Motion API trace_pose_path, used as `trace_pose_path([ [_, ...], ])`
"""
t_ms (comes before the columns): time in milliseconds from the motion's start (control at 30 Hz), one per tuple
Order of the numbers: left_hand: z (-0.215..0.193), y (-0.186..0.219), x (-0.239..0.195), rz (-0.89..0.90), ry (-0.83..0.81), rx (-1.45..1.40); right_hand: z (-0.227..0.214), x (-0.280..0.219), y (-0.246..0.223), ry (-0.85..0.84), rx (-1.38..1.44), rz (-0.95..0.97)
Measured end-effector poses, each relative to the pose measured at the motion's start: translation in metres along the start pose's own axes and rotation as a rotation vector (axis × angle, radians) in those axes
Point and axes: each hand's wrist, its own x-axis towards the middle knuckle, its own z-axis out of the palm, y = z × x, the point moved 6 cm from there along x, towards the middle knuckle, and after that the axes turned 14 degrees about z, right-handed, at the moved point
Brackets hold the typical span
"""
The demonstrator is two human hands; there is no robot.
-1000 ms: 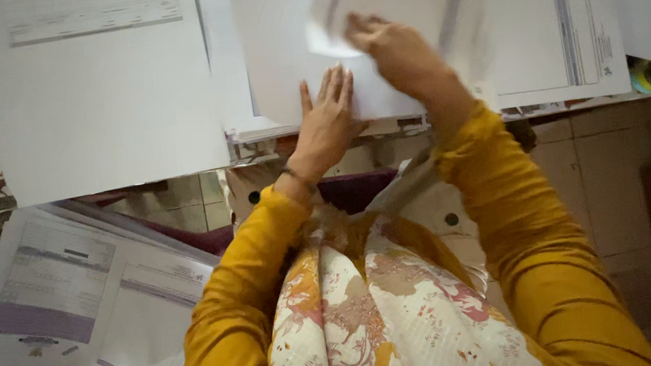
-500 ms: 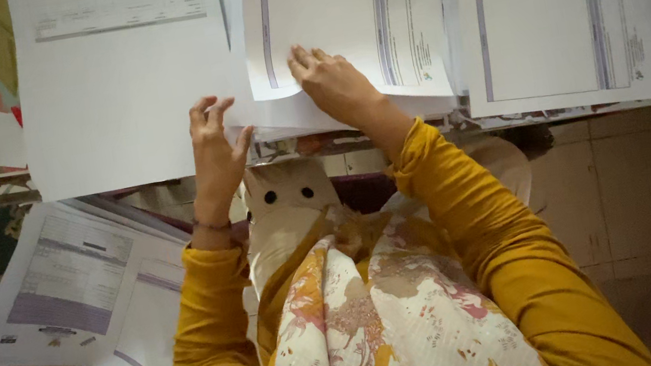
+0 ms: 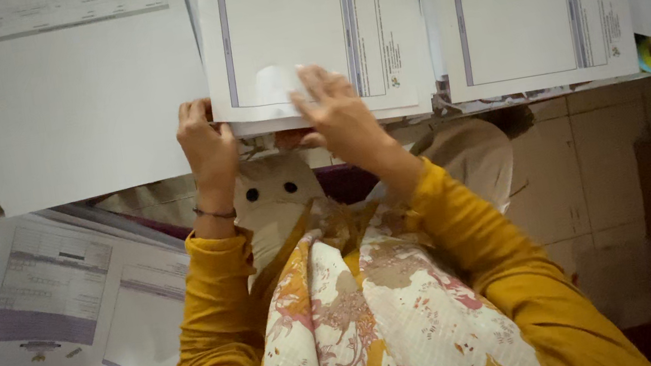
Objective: The person sits on the floor and organizes a stack of papers on a low table. They repeatedly pick up sheets, align them, and place them back into a neat pile. A red pen is briefly visible on the table.
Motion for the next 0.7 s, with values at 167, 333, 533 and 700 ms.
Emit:
trace_pose_path([
  [167, -0.008, 0.043, -0.008, 0.038, -0.024, -0.079, 0.024, -0.047, 0.068, 0.091, -0.011, 0.13],
  [333, 0.006, 0.047, -0.014, 0.038, -0.091, -0.009, 0.025, -0.047, 0.104, 0.164, 0.082, 0.077],
  [533, -0.043, 0.016, -0.02, 0.176, -0.094, 0.01, -0.004, -0.058, 0.129, 0.125, 0.413, 0.089],
  [700, -0.087, 0.008, -0.017, 0.189, -0.309, 0.277, -0.075, -0.05, 0.17, 0.18, 0.542, 0.068],
])
